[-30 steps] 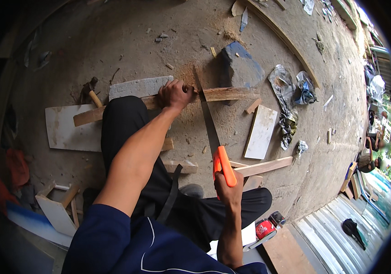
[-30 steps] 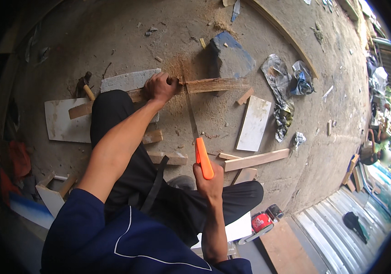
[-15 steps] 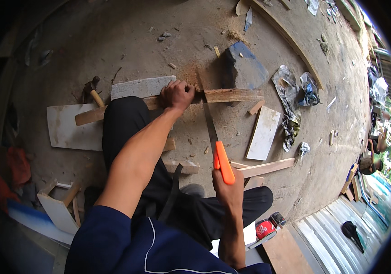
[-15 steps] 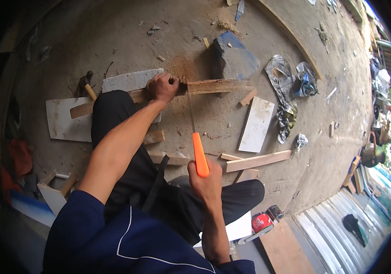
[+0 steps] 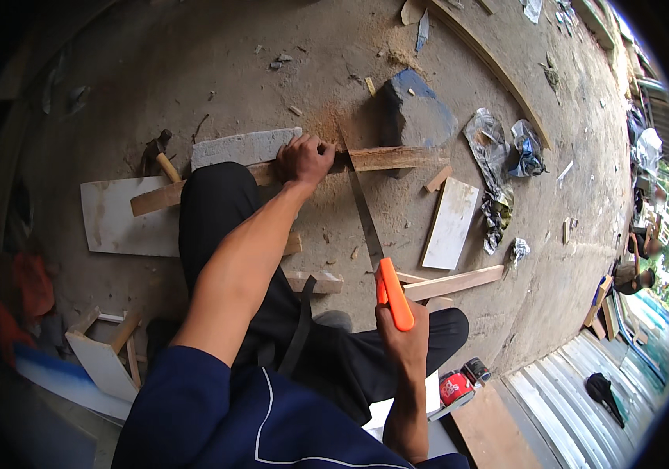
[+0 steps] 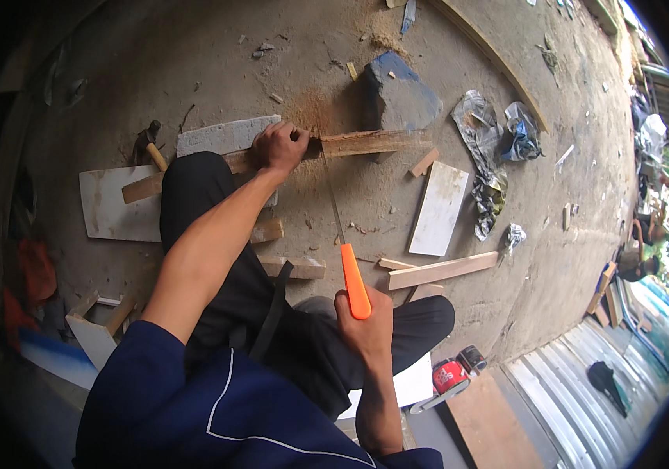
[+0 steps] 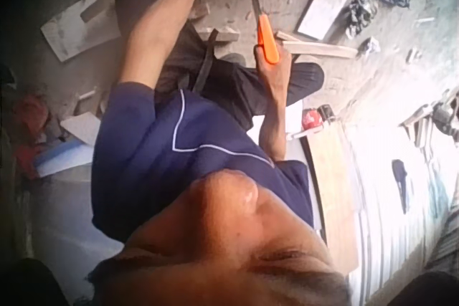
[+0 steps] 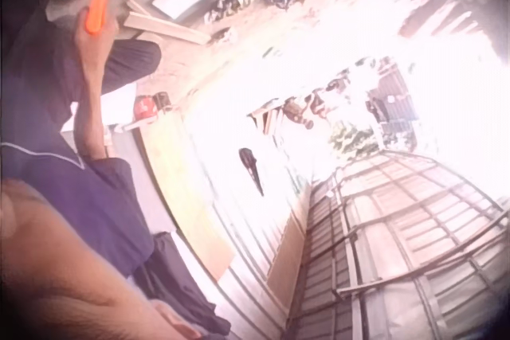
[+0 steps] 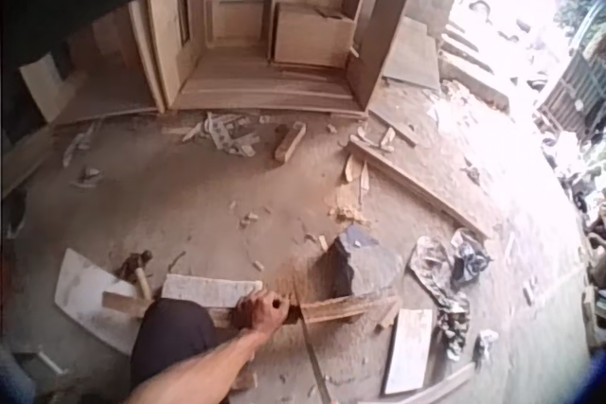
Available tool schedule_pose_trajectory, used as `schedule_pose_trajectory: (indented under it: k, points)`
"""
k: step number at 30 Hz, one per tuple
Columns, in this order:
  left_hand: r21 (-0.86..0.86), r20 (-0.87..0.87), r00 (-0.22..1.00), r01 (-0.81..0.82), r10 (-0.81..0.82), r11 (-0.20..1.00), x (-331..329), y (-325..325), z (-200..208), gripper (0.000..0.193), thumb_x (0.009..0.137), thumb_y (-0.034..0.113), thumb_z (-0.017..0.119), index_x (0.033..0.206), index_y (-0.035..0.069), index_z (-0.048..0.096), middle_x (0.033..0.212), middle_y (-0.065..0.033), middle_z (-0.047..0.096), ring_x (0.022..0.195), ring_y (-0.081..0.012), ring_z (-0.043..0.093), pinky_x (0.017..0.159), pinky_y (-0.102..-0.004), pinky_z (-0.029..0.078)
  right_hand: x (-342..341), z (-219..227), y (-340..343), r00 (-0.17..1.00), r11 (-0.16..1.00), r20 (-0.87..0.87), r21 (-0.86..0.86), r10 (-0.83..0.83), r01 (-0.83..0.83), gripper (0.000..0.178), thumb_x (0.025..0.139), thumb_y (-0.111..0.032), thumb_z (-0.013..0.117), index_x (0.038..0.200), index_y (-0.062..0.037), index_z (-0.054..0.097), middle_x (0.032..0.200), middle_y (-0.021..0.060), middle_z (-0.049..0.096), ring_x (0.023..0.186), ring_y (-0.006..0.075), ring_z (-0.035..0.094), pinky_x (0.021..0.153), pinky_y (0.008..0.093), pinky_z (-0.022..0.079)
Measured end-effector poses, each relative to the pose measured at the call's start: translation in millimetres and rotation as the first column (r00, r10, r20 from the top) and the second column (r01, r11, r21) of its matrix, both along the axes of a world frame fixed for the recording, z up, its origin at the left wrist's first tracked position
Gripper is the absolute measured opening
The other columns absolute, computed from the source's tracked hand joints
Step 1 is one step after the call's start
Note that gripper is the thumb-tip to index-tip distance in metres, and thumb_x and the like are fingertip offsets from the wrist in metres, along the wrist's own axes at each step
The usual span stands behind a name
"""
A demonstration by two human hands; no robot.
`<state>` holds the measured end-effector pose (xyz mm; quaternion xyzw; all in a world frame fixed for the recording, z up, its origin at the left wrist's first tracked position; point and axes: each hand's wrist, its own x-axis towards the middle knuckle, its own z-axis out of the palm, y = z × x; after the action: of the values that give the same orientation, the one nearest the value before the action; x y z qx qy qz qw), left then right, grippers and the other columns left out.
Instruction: The person sits on the floor and uses a hand saw to cut a small wooden plank resting on a concrete block. They hold the wood steady with one hand and saw with the other, then reposition the plank to continue cutting.
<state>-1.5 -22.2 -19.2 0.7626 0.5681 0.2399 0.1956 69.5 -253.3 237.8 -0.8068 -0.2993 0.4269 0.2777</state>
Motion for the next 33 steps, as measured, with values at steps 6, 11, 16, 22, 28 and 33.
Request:
schedule_pose_trajectory:
  k: [6,11,16,22,28,33]
  points:
    - [-0.026,-0.012,1.000,0.025,-0.025,0.999,0,0,1,0.017,0.072,0.026,0.065,0.063,0.011,0.062,0.074,-0.0065,0.064,0.075,-0.0263,0.061,0.065,-0.0418,0.044,18,-50,54,0.996,0.998,0.073,-0.022,0.058,-0.057,0.024,0.077,-0.015,0.059,0.070,0.0065,0.052,0.057,0.0216,0.049,0.048,0.0305,0.050,0.051,0.0394,0.039]
    - [-0.066,-0.006,1.000,-0.001,0.001,0.998,0,0,8,0.016,0.072,0.026,0.065,0.063,0.012,0.062,0.073,-0.0056,0.063,0.077,-0.0260,0.061,0.067,-0.0407,0.044,-3,-22,16,0.996,0.999,0.082,0.006,0.045,-0.045,0.022,0.077,-0.014,0.060,0.069,0.0045,0.053,0.057,0.0202,0.051,0.048,0.0305,0.050,0.053,0.0389,0.041]
    - [-0.042,-0.041,0.999,-0.009,0.007,0.999,-3,-7,3,0.017,0.072,0.027,0.066,0.064,0.013,0.063,0.073,-0.0057,0.064,0.076,-0.0257,0.061,0.067,-0.0419,0.042,-2,-5,-20,0.999,0.999,-0.026,0.009,-0.034,0.034,0.019,0.077,-0.013,0.059,0.071,0.0041,0.054,0.055,0.0164,0.048,0.048,0.0249,0.051,0.052,0.0359,0.041]
    - [-0.061,0.011,1.000,0.026,-0.025,0.998,3,-7,5,0.015,0.071,0.025,0.065,0.064,0.012,0.063,0.073,-0.0063,0.064,0.075,-0.0260,0.061,0.066,-0.0420,0.042,9,-66,41,0.998,0.998,-0.028,0.023,-0.062,0.063,0.023,0.079,-0.014,0.057,0.068,0.0053,0.050,0.052,0.0145,0.046,0.048,0.0195,0.045,0.049,0.0356,0.037]
    - [-0.041,0.002,1.000,-0.008,0.008,0.999,-4,-9,3,0.016,0.070,0.025,0.065,0.063,0.011,0.063,0.072,-0.0070,0.064,0.074,-0.0267,0.061,0.065,-0.0425,0.043,-5,-18,-22,0.999,0.999,-0.020,0.028,-0.045,0.045,0.024,0.078,-0.016,0.059,0.069,0.0052,0.053,0.054,0.0151,0.048,0.048,0.0208,0.047,0.050,0.0343,0.039]
    - [-0.010,0.007,1.000,-0.019,0.019,1.000,2,-2,2,0.017,0.069,0.026,0.065,0.062,0.010,0.062,0.072,-0.0074,0.064,0.073,-0.0280,0.062,0.064,-0.0433,0.044,16,-63,31,0.999,1.000,-0.043,0.012,-0.028,0.028,0.025,0.079,-0.018,0.059,0.071,0.0047,0.054,0.056,0.0177,0.050,0.048,0.0255,0.050,0.052,0.0367,0.040]
